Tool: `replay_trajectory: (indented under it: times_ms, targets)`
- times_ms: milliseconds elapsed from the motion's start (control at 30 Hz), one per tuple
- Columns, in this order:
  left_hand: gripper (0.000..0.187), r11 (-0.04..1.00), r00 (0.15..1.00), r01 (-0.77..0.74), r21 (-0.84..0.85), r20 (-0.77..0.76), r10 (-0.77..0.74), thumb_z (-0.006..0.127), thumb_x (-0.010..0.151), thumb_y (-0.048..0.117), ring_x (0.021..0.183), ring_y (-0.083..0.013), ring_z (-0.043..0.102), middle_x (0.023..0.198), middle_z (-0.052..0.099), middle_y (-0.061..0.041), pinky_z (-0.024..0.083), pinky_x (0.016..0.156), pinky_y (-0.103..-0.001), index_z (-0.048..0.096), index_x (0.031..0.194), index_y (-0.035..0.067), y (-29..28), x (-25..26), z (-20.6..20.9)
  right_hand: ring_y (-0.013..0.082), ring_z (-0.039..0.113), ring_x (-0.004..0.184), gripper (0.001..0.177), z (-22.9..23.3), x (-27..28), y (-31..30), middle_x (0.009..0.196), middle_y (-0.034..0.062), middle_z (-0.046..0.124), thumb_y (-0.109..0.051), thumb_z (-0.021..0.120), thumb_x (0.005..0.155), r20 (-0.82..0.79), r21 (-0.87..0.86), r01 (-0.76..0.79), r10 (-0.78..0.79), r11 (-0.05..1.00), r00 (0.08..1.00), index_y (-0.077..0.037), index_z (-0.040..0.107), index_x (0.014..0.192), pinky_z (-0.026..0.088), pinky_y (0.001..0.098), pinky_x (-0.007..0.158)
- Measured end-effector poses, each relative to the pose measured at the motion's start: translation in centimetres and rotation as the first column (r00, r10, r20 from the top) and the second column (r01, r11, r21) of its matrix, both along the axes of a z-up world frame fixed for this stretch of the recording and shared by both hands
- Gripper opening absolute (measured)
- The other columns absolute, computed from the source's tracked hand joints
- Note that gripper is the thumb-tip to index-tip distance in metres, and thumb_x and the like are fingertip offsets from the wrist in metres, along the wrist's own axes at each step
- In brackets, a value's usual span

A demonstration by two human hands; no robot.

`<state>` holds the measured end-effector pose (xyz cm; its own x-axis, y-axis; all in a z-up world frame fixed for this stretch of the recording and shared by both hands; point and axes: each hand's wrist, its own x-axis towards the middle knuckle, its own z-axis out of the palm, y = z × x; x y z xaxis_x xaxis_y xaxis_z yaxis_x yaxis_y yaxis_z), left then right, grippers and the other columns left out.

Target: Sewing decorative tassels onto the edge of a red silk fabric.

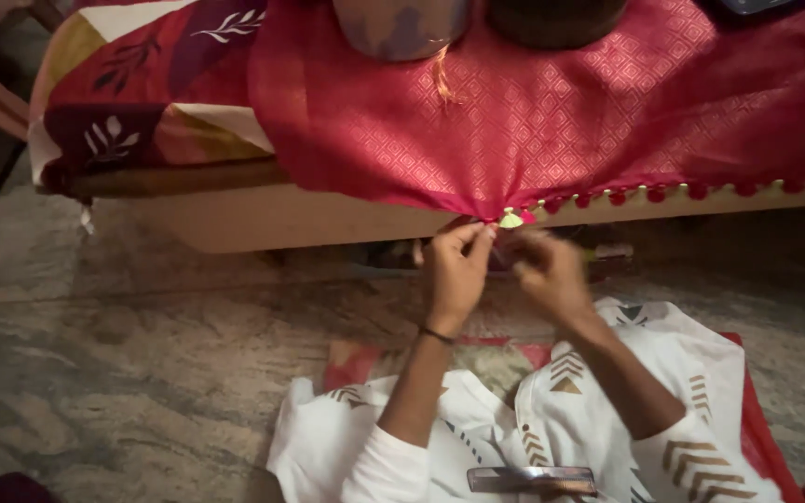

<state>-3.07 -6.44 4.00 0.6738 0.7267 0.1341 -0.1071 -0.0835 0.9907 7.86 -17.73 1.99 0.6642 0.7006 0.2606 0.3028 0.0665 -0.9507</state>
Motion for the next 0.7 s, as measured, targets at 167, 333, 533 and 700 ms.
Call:
replay_trajectory:
  times_ms: [167,333,533,700]
  targets:
    - [0.017,0.783,0.929,-0.339,0.522,0.053,0.368,0.072,0.093,0.025,0.082,-0.0255,0.073,0.087,0.078,-0.007,0.027,0.107,-0.051,0.081,0.090,0.011,-1.7,-0.7,1.8,0.0142,0.068,0.078,0.006,9.9,2.1,3.2,0.088,0.0108,0.071,0.005,0.065,0.096,0.417,0.207,0.235,-0.303,0.950,0.857,0.001,0.070,0.099,0.054,0.0288,0.070]
    - [0.012,0.846,0.957,-0.264,0.463,0.015,0.291,0.069,0.094,0.023,0.091,-0.0227,0.072,0.092,0.076,-0.003,0.041,0.107,-0.044,0.077,0.091,0.016,-1.3,-0.5,1.4,0.0180,0.075,0.083,0.016,16.4,4.8,11.4,0.099,0.0099,0.076,0.001,0.068,0.104,0.641,0.405,0.030,-0.307,0.914,0.703,-0.005,0.080,0.112,0.061,0.0314,0.073]
    - [0.013,0.825,0.946,-0.254,0.506,-0.047,0.320,0.068,0.093,0.026,0.100,-0.0212,0.070,0.095,0.077,0.000,0.034,0.108,-0.048,0.079,0.090,0.018,-1.1,-0.8,1.8,0.0334,0.070,0.087,0.013,16.3,6.0,16.9,0.096,0.0131,0.068,0.001,0.074,0.088,0.845,0.356,0.009,-0.326,0.934,0.424,-0.003,0.076,0.100,0.057,0.0419,0.077]
    - [0.014,0.771,0.914,-0.334,0.542,-0.014,0.406,0.072,0.088,0.027,0.106,-0.0239,0.069,0.101,0.078,-0.002,0.019,0.111,-0.063,0.080,0.091,0.016,-0.7,-0.1,-0.2,0.0366,0.066,0.084,0.004,16.9,5.2,16.7,0.095,0.0166,0.064,0.002,0.072,0.093,0.763,0.326,0.065,-0.303,0.943,0.571,-0.001,0.070,0.094,0.052,0.0468,0.074]
